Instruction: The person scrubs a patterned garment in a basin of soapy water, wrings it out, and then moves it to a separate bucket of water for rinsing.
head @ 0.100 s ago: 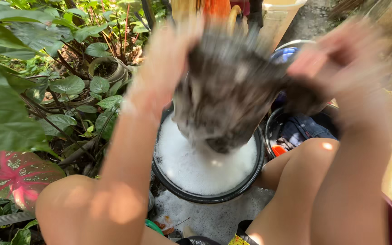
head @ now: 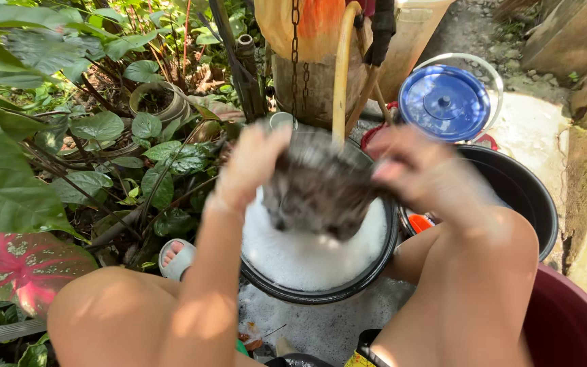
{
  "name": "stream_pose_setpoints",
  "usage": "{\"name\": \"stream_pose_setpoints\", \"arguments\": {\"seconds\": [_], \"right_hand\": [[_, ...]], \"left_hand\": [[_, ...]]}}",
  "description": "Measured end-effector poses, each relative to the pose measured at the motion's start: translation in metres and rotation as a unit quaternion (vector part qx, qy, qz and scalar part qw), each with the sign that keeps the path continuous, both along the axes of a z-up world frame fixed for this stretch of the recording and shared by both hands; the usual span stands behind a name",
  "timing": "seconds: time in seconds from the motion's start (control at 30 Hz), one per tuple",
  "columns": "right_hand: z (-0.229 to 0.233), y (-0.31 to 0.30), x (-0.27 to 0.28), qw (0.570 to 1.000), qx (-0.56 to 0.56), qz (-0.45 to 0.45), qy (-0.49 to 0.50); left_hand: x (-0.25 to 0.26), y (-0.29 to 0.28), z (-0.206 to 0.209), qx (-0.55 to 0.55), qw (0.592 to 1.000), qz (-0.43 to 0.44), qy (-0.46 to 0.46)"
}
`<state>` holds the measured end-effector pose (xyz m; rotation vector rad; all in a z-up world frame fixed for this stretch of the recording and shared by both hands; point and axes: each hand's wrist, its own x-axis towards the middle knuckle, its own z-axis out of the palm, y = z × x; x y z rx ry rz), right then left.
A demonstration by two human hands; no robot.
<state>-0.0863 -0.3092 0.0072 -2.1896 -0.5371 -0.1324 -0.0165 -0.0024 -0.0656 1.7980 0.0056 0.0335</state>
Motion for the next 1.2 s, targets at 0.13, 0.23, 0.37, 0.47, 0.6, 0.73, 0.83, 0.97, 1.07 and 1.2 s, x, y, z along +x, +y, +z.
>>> {"name": "stream_pose_setpoints", "arguments": {"seconds": [0.13,0.23,0.37,0.47,0.6,0.73,0.83,0.97,1.07,1.2], "right_hand": [[-0.171,0.039,-0.004,0.913,-0.100,-0.090,0.385],[-0.291,0.080,-0.027,0.932,-0.142,-0.049,0.330],[-0.337,0.108,-0.066,0.893,-0.046,-0.131,0.429],[-0.328,0.099,-0.077,0.905,-0.018,-0.096,0.414],[-0.273,0.091,-0.062,0.943,-0.023,-0.026,0.330],[-0.219,0.089,-0.028,0.931,0.163,0.011,0.326],[-0.221,0.090,-0.018,0.921,0.274,0.064,0.270],[-0.249,0.148,-0.041,0.984,0.109,-0.035,0.139],[-0.250,0.152,-0.044,0.930,0.244,-0.166,0.218],[-0.260,0.132,-0.025,0.892,0.267,-0.322,0.170]], "left_hand": [[-0.024,0.000,-0.144,0.185,0.975,0.053,0.113],[-0.055,-0.001,-0.251,0.231,0.934,-0.019,0.271],[-0.076,-0.009,-0.303,0.485,0.825,-0.165,0.239],[-0.079,-0.011,-0.306,0.380,0.870,-0.167,0.265],[-0.078,0.000,-0.257,-0.095,0.962,-0.031,0.255],[-0.074,0.003,-0.182,-0.524,0.798,0.199,0.223],[-0.074,-0.021,-0.165,-0.502,0.732,0.297,0.352],[-0.102,-0.055,-0.183,-0.624,0.722,0.143,0.264],[-0.104,-0.097,-0.190,-0.441,0.861,0.168,0.190],[-0.101,-0.110,-0.183,-0.352,0.870,0.257,0.229]]}}
